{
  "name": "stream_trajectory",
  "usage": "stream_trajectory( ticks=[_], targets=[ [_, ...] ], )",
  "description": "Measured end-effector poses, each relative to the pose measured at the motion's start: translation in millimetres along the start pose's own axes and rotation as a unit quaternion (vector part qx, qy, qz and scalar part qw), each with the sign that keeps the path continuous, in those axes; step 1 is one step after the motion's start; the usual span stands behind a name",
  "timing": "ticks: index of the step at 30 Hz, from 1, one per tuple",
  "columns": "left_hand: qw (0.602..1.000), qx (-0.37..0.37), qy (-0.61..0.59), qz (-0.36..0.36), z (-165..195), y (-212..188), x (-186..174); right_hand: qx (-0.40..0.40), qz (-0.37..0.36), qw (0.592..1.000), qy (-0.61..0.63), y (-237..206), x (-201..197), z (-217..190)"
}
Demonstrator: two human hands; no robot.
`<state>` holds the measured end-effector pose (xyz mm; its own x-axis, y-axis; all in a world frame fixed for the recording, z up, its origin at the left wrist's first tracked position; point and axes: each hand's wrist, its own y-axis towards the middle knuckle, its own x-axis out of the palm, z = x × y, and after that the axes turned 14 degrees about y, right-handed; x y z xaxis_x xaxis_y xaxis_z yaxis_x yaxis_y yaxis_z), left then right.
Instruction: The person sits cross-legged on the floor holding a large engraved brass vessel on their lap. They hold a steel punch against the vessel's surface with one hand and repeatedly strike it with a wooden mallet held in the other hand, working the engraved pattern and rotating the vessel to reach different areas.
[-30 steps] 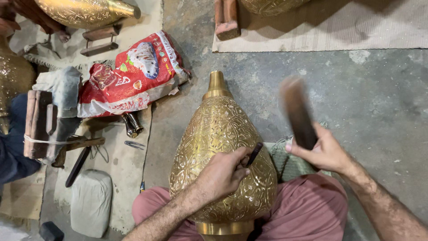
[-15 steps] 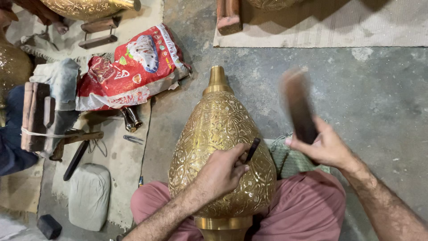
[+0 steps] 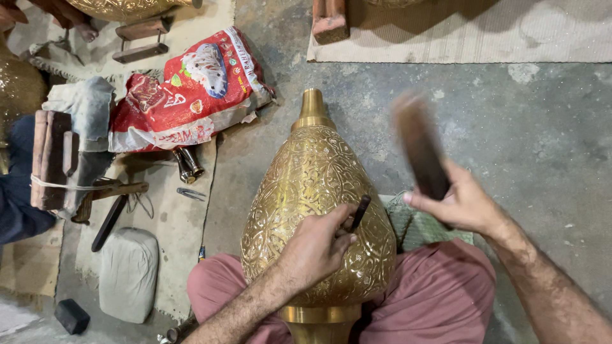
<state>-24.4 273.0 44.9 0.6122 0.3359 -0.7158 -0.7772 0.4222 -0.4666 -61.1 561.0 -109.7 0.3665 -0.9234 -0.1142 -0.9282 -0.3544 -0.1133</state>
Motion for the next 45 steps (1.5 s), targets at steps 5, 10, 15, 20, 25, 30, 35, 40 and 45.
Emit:
stream_trajectory(
  ticks=[5, 10, 15, 20, 25, 30, 35, 40, 45],
  targets=[
    [0.999, 0.033, -0.001, 0.025, 2, -2, -1, 0.001, 0.007, 0.998, 0.056, 3, 0, -14],
    [1.000, -0.015, 0.019, -0.013, -1, -4, 1, -0.096, -0.031, 0.992, -0.072, 4, 1, -20],
    [1.000, 0.017, 0.002, 0.020, -4, -3, 7, 0.012, 0.006, 1.000, -0.024, 4, -2, -19],
    [1.000, 0.007, 0.004, 0.022, -4, -5, 8, -0.090, -0.008, 0.995, 0.045, 6, -3, -22],
    [1.000, -0.013, 0.012, 0.020, -2, -9, 7, 0.033, -0.071, 0.993, -0.086, 6, -5, -24],
    [0.997, 0.024, -0.006, 0.068, -1, -10, 9, -0.048, -0.019, 0.995, -0.081, 7, -3, -26],
    [0.999, 0.000, 0.006, 0.046, 1, -13, 9, -0.070, 0.002, 0.998, 0.006, 8, -4, -35],
    [0.999, -0.032, 0.022, 0.019, 0, -14, 11, -0.004, -0.076, 0.993, -0.095, 7, -3, -38],
    [0.999, -0.029, -0.004, 0.030, -5, -14, 18, -0.045, -0.032, 0.995, -0.082, 7, -4, -41]
  ],
)
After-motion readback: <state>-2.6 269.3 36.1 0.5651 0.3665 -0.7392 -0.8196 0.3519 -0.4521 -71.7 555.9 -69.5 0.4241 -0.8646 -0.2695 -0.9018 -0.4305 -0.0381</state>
